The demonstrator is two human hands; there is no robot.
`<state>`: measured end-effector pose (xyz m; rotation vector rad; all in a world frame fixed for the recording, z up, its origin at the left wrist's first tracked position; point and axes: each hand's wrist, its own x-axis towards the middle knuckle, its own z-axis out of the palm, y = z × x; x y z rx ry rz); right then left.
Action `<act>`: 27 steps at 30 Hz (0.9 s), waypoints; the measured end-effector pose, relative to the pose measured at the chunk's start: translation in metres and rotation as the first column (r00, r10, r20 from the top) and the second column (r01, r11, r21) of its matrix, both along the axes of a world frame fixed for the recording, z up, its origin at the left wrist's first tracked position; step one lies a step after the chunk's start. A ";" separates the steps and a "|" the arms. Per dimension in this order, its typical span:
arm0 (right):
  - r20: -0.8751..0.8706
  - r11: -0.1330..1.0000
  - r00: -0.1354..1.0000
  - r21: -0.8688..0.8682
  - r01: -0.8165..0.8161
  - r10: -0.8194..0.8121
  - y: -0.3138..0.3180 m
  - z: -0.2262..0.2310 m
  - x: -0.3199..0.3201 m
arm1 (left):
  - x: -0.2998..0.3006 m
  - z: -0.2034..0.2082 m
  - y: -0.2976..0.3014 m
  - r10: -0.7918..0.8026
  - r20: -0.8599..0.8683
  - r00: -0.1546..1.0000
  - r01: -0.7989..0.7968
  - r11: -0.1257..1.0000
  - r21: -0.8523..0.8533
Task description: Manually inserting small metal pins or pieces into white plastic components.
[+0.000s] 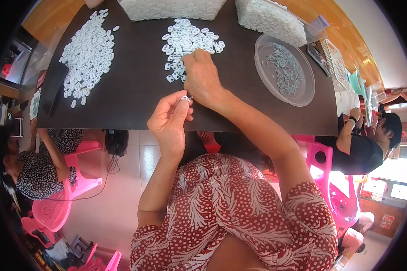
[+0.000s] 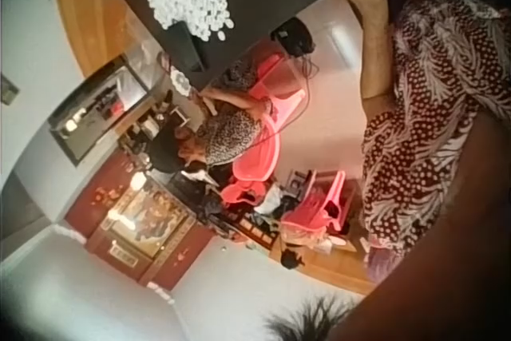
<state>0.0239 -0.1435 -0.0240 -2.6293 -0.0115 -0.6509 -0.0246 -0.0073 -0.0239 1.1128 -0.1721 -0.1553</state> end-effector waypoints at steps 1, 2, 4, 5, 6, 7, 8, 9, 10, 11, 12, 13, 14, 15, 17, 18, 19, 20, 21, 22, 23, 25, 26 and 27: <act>0.013 0.999 0.999 0.035 0.031 -0.031 0.000 0.000 0.001 | 0.000 0.000 0.002 0.009 -0.004 1.000 -0.009 1.000 0.006; 0.041 0.998 0.997 0.002 0.063 -0.063 -0.003 0.002 0.000 | 0.001 0.000 0.004 0.013 -0.003 1.000 -0.013 1.000 0.003; 0.042 0.998 0.997 -0.018 0.066 -0.065 -0.008 -0.002 -0.001 | 0.002 -0.001 0.006 0.012 -0.007 1.000 -0.012 1.000 0.007; 0.043 0.997 0.996 -0.037 0.074 -0.072 -0.009 -0.004 0.000 | 0.003 -0.001 0.007 0.014 -0.006 1.000 -0.014 1.000 0.005; 0.037 0.998 0.998 -0.022 0.051 -0.050 -0.006 -0.003 0.001 | 0.004 -0.001 0.007 0.016 -0.003 1.000 -0.016 1.000 -0.003; 0.035 1.000 0.999 -0.005 -0.003 0.003 -0.002 -0.004 0.004 | 0.004 -0.001 0.007 0.018 -0.001 1.000 -0.018 1.000 -0.011; 0.034 0.998 0.998 0.013 -0.056 0.056 0.001 -0.005 0.007 | 0.005 -0.001 0.007 0.016 0.003 1.000 -0.016 1.000 -0.013; 0.051 0.995 0.996 0.064 -0.081 0.078 0.004 -0.005 0.011 | 0.006 -0.001 0.007 0.020 -0.001 1.000 -0.020 1.000 -0.014; 0.056 0.995 0.996 0.060 -0.079 0.075 0.002 -0.003 0.013 | 0.007 -0.001 0.007 0.024 -0.005 1.000 -0.024 1.000 -0.015; 0.077 0.997 0.996 0.049 -0.053 0.049 -0.002 -0.002 0.016 | 0.006 -0.001 0.006 0.021 0.000 1.000 -0.021 1.000 -0.019; 0.099 0.999 0.995 0.041 -0.034 0.029 -0.005 0.000 0.021 | 0.005 0.000 0.006 0.035 -0.010 0.999 -0.035 0.999 -0.013; 0.155 1.000 0.988 0.012 -0.008 0.006 -0.011 0.003 0.029 | 0.005 0.001 0.005 0.049 -0.020 0.999 -0.049 0.999 -0.007; 0.195 1.000 0.981 -0.016 -0.017 0.020 -0.018 0.007 0.037 | 0.006 0.001 0.004 0.053 -0.015 0.998 -0.054 0.999 -0.008; 0.231 0.999 0.972 -0.045 -0.024 0.033 -0.023 0.011 0.046 | 0.007 0.000 0.004 0.033 -0.023 0.999 -0.033 0.999 -0.012; 0.277 0.988 0.951 -0.106 -0.112 0.138 -0.032 0.018 0.067 | 0.006 0.003 0.002 0.009 -0.026 1.000 -0.009 1.000 -0.018; 0.297 0.978 0.934 -0.119 -0.169 0.198 -0.033 0.020 0.076 | 0.006 0.005 0.001 -0.008 -0.040 0.999 0.007 0.999 -0.035; 0.261 0.977 0.943 -0.113 -0.181 0.205 -0.030 0.020 0.083 | 0.006 0.006 -0.001 -0.026 -0.054 0.998 0.023 0.998 -0.052; 0.262 0.977 0.943 -0.113 -0.182 0.206 -0.029 0.019 0.088 | 0.005 0.006 -0.002 -0.024 -0.054 0.998 0.021 0.998 -0.052; 0.192 0.961 0.948 -0.164 -0.223 0.253 -0.028 0.018 0.091 | 0.005 0.006 -0.003 -0.034 -0.075 0.997 0.030 0.998 -0.054; 0.118 0.941 0.948 -0.211 -0.265 0.294 -0.028 0.017 0.094 | 0.005 0.007 -0.004 -0.044 -0.096 0.994 0.039 0.998 -0.057; 0.086 0.930 0.953 -0.261 -0.260 0.291 -0.028 0.016 0.094 | 0.005 0.007 -0.006 -0.044 -0.097 0.994 0.039 0.998 -0.055; 0.027 0.932 0.957 -0.237 -0.274 0.288 -0.031 0.013 0.092 | 0.005 0.006 -0.005 -0.046 -0.088 0.995 0.041 0.997 -0.063; -0.032 0.935 0.959 -0.216 -0.283 0.282 -0.034 0.012 0.090 | 0.006 0.006 -0.005 -0.046 -0.092 0.995 0.040 0.997 -0.061; -0.024 0.931 0.955 -0.216 -0.295 0.297 -0.038 0.011 0.085 | 0.006 0.005 -0.004 -0.045 -0.089 0.995 0.040 0.998 -0.055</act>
